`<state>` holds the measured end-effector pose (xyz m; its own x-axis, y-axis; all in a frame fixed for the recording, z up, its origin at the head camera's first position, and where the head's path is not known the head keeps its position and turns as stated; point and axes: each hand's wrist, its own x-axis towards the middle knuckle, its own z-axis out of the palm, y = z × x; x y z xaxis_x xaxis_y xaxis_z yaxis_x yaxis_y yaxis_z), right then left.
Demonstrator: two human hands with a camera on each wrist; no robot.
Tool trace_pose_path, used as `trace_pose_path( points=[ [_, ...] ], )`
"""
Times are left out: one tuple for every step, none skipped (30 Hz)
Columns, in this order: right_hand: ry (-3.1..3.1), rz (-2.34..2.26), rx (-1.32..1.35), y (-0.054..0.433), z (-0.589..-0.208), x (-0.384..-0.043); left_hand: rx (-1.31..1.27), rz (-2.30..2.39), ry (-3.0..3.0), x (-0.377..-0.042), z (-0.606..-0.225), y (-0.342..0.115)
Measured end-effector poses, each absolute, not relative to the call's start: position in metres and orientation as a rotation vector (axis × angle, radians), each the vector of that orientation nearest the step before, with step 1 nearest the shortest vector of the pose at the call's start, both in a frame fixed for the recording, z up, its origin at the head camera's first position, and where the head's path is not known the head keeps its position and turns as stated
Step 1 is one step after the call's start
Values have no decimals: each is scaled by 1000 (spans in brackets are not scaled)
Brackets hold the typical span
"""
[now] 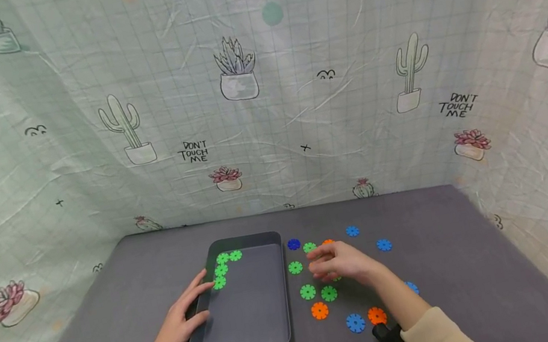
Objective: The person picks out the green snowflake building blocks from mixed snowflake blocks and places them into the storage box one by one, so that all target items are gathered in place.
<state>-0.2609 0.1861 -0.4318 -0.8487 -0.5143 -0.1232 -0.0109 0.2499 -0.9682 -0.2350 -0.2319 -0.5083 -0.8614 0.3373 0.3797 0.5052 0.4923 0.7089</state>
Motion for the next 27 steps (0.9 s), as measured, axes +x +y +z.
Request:
trace_pose_path(
  points=[
    [2115, -1624, -479, 188, -433, -261, -727, -1309, -2545, -235, -508, -232],
    [2119, -1619, -477, 189, -435, -261, -724, -1312, -2547, -234, -509, -232],
    [2127, -1611, -475, 190, -436, -260, -723, -1315, -2548, -234, -509, -232],
    [2133, -1602, -472, 191, -437, -260, -721, -1317, -2549, -234, -509, -232],
    [2138, -1594, -471, 193, -438, -260, -718, -1317, -2549, -234, -509, -232],
    [2140, -1585, -471, 194, -439, -260, -714, -1316, -2551, -234, -509, -231],
    [2144, -1576, -472, 195, -440, -259, -711, -1315, -2551, -234, -509, -231],
    [2148, -1567, -470, 196, -440, -259, -708, -1314, -2553, -234, -509, -231],
    [2152, -1558, -468, 197, -441, -258, -707, -1314, -2553, -234, -509, -231],
    [2153, -1550, -467, 198, -442, -258, -707, -1313, -2552, -234, -509, -231],
    [2153, -1545, -466, 199, -442, -258, -707, -1312, -2552, -234, -509, -231],
    [2153, -1542, -466, 199, -443, -258, -709, -1315, -2551, -235, -509, -231],
    [2154, -1540, -466, 200, -443, -257, -710, -1317, -2550, -235, -508, -231],
    [2156, -1537, -467, 201, -444, -257, -711, -1317, -2549, -235, -508, -231],
    [2159, -1532, -470, 201, -444, -257, -714, -1319, -2547, -235, -508, -231],
    [2160, -1529, -475, 202, -445, -257, -716, -1319, -2546, -235, -508, -231],
    [2164, -1524, -480, 202, -446, -256, -717, -1318, -2546, -235, -508, -231],
    [2167, -1519, -483, 202, -446, -256, -718, -1317, -2545, -235, -508, -232],
    [2171, -1514, -489, 203, -447, -256, -719, -1316, -2545, -234, -508, -232],
    [2177, -1507, -497, 203, -447, -256, -720, -1316, -2544, -234, -507, -232],
    [2184, -1498, -504, 204, -448, -256, -722, -1318, -2543, -234, -507, -232],
    [2188, -1493, -508, 204, -448, -256, -724, -1315, -2544, -234, -507, -231],
    [2195, -1485, -513, 204, -448, -256, -723, -1315, -2544, -234, -507, -231],
    [2197, -1479, -516, 204, -449, -255, -722, -1315, -2545, -234, -507, -231],
    [2202, -1473, -524, 204, -449, -255, -720, -1316, -2546, -233, -507, -231],
    [2206, -1466, -531, 205, -450, -255, -717, -1315, -2547, -233, -507, -231],
    [2209, -1460, -535, 205, -450, -255, -715, -1314, -2549, -233, -507, -231]
  ],
)
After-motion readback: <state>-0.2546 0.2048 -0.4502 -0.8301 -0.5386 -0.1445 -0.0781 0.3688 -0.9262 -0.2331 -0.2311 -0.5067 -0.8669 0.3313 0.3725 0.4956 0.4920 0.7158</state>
